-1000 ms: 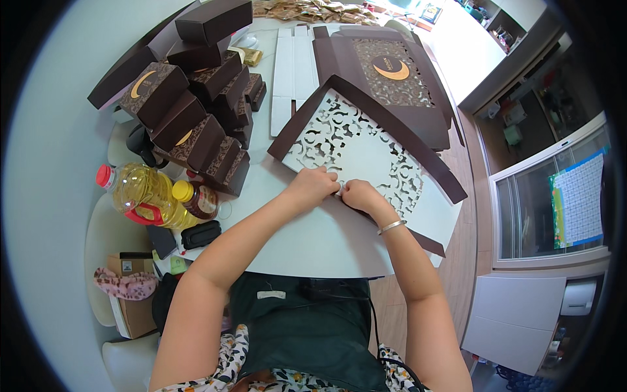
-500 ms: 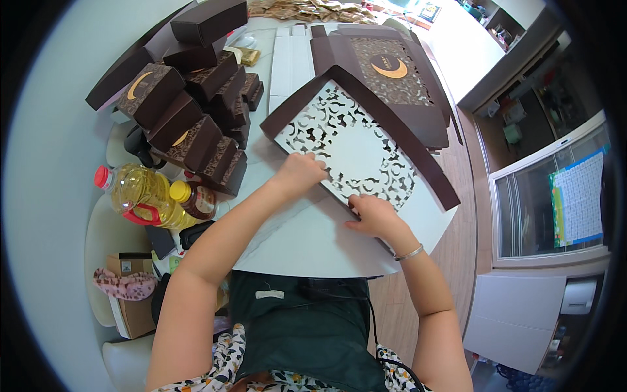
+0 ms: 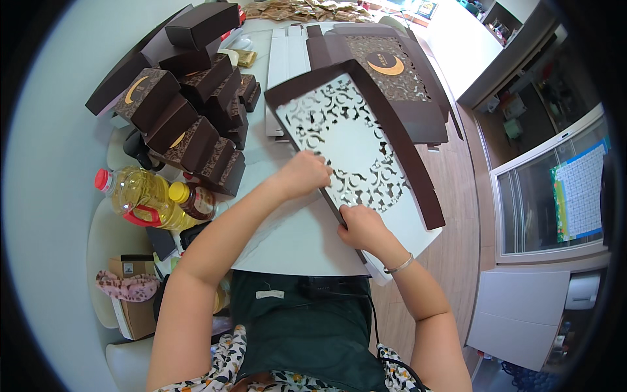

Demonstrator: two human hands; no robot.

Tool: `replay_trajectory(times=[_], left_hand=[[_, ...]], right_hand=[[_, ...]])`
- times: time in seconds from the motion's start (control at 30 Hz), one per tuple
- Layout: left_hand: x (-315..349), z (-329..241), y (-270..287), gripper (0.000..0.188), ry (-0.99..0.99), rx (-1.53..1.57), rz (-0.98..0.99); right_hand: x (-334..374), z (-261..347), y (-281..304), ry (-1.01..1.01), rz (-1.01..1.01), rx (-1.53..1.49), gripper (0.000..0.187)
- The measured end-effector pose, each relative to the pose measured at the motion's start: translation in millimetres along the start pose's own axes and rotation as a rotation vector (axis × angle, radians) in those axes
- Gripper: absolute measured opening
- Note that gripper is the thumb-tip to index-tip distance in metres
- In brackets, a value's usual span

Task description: The person assembles a decorative box by folding and tucking the flaps of a brown cardboard piece around a white perforated insert. They then place the assembled box on a stack of finished boxes and pick up a new flat cardboard piece to begin the process again.

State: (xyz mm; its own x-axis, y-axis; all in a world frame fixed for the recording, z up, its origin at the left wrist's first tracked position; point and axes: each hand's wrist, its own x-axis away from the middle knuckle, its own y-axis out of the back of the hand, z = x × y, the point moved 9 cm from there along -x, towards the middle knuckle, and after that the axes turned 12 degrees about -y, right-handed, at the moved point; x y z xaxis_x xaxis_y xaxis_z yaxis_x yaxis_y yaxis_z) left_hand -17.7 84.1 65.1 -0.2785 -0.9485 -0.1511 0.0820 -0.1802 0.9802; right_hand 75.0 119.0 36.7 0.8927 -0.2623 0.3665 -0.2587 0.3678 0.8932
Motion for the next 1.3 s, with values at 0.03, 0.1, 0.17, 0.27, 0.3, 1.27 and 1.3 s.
replay_trajectory(times=[0.03, 0.1, 0.17, 0.27, 0.3, 1.27, 1.3], left_hand=[[1, 9, 3, 0.006, -0.005, -0.007, -0.007], [-1, 17, 3, 0.008, 0.02, -0.042, 0.015], [-10, 7, 4, 0.011, -0.009, -0.007, 0.033], [-12, -9, -12, 0.014, -0.035, 0.099, 0.072], [-7, -9, -18, 0.014, -0.023, 0.085, 0.093], [75, 48, -30, 0.031, 0.936, 0.455, -0.109], [77, 45, -25, 0.034, 0.936, 0.459, -0.126]], right_hand=[[0, 0, 1, 0.014, -0.028, -0.039, 0.014], [-3, 2, 0, 0.04, -0.084, -0.117, 0.013], [-11, 7, 2, 0.047, -0.124, -0.137, 0.013], [-33, 18, -5, 0.029, -0.118, -0.196, 0.017], [-38, 21, -8, 0.012, -0.09, -0.225, 0.018], [-55, 53, -18, 0.152, 0.011, -0.715, 0.034], [-41, 49, -4, 0.209, -0.085, -0.622, 0.031]])
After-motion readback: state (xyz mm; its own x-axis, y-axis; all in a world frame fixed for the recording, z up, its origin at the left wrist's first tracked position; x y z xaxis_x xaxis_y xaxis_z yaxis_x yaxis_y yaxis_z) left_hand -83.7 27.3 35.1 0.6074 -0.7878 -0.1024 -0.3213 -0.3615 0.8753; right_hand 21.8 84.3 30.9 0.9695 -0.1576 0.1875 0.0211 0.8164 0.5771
